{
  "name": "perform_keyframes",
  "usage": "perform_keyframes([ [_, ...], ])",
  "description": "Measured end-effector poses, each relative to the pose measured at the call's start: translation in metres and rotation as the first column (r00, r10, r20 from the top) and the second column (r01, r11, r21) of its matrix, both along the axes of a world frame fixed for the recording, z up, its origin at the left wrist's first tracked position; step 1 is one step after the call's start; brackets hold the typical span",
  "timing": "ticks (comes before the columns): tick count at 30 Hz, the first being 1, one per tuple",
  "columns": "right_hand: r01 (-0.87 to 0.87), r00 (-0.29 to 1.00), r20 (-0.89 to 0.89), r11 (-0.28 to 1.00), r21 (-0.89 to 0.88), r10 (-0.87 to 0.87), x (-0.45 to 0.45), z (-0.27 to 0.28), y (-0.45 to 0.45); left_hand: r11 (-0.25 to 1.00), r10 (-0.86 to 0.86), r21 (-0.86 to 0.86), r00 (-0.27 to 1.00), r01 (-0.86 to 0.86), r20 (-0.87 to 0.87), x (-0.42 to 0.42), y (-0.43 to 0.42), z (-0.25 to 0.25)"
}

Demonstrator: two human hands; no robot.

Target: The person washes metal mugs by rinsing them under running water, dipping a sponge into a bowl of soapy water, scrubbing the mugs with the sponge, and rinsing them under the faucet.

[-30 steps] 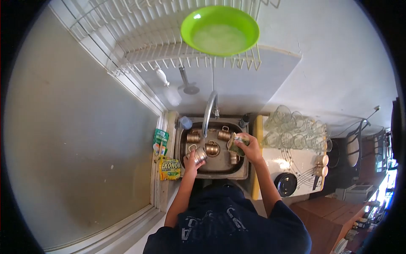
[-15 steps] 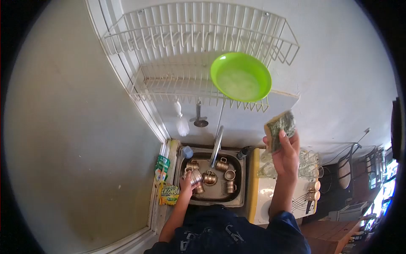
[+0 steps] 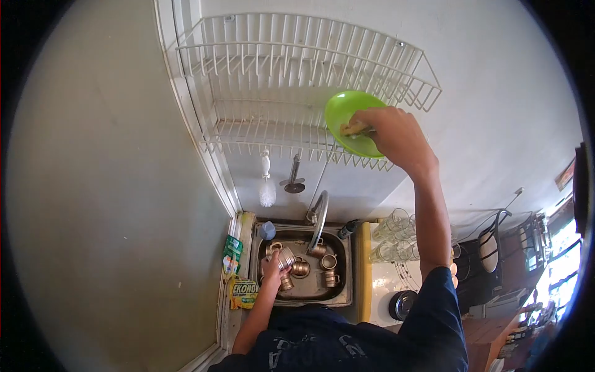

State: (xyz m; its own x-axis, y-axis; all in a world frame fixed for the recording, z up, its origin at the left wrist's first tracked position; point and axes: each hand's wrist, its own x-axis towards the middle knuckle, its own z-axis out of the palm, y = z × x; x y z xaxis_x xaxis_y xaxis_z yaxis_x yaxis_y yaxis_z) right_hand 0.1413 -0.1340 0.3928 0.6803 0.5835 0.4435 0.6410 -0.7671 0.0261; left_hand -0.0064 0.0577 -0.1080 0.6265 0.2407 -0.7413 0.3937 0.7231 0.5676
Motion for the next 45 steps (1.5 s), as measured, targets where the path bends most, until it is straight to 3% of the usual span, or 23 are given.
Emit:
perform_keyframes([
  [2, 0.015, 1.0, 0.007, 0.996, -0.092, -0.014, 0.003, -0.002, 0.003, 1.0, -0.008, -0.018, 1.0, 0.008, 0.005, 0.0, 0.0, 0.005],
  [9, 0.042, 0.999, 0.023, 0.997, -0.059, -0.041, 0.006, 0.0, -0.002, 1.0, 0.006, 0.016, 0.999, -0.005, -0.035, 0.004, -0.005, 0.02],
  [12, 0.004, 0.997, 0.073, 1.0, 0.014, -0.005, 0.005, -0.001, -0.007, 0.999, 0.03, 0.035, 0.998, -0.028, -0.063, 0.005, -0.007, 0.028],
  [14, -0.119, 0.993, 0.05, 0.973, 0.198, 0.111, 0.005, -0.001, -0.008, 0.998, 0.041, 0.043, 0.997, -0.038, -0.062, 0.005, -0.006, 0.028],
  [18, -0.053, 0.998, 0.045, 0.98, 0.19, 0.045, 0.002, 0.0, -0.012, 0.999, 0.012, 0.041, 0.999, -0.01, -0.047, 0.005, -0.005, 0.022],
  [23, -0.159, 0.987, 0.061, 0.931, 0.327, 0.147, -0.005, -0.009, -0.015, 0.999, -0.007, 0.043, 1.0, 0.007, -0.008, 0.003, -0.005, 0.028],
  [27, -0.115, 0.993, 0.043, 0.945, 0.306, 0.107, -0.007, -0.014, -0.021, 0.999, 0.009, 0.054, 0.999, -0.011, 0.035, 0.0, -0.008, 0.029],
  [30, -0.11, 0.994, 0.061, 0.916, 0.387, 0.094, -0.01, -0.013, -0.019, 0.999, -0.043, 0.017, 0.992, 0.041, 0.115, -0.003, -0.007, 0.024],
  [32, -0.214, 0.976, 0.134, 0.884, 0.416, 0.173, -0.007, -0.017, -0.021, 0.999, -0.039, 0.01, 0.994, 0.038, 0.105, -0.006, -0.007, 0.022],
  [36, -0.242, 0.97, 0.13, 0.879, 0.411, 0.207, -0.008, -0.015, -0.023, 0.999, -0.043, 0.031, 0.996, 0.041, 0.076, -0.009, -0.008, 0.03],
  [38, -0.186, 0.98, 0.074, 0.736, 0.652, 0.182, -0.014, -0.013, -0.022, 0.999, -0.013, 0.037, 0.998, 0.01, 0.065, -0.011, -0.009, 0.038],
  [42, -0.16, 0.987, 0.112, 0.609, 0.777, 0.117, -0.028, -0.023, -0.033, 0.996, -0.062, -0.057, 0.994, 0.067, 0.095, -0.012, 0.009, 0.029],
  [44, 0.004, 0.962, -0.11, 0.389, 0.921, 0.249, -0.038, -0.033, -0.044, 0.994, -0.048, -0.085, 0.984, 0.063, 0.17, -0.022, 0.017, 0.048],
  [45, 0.015, 0.964, -0.116, 0.387, 0.922, 0.24, -0.041, -0.04, -0.05, 0.993, -0.088, -0.062, 0.98, 0.101, 0.177, -0.026, 0.02, 0.064],
])
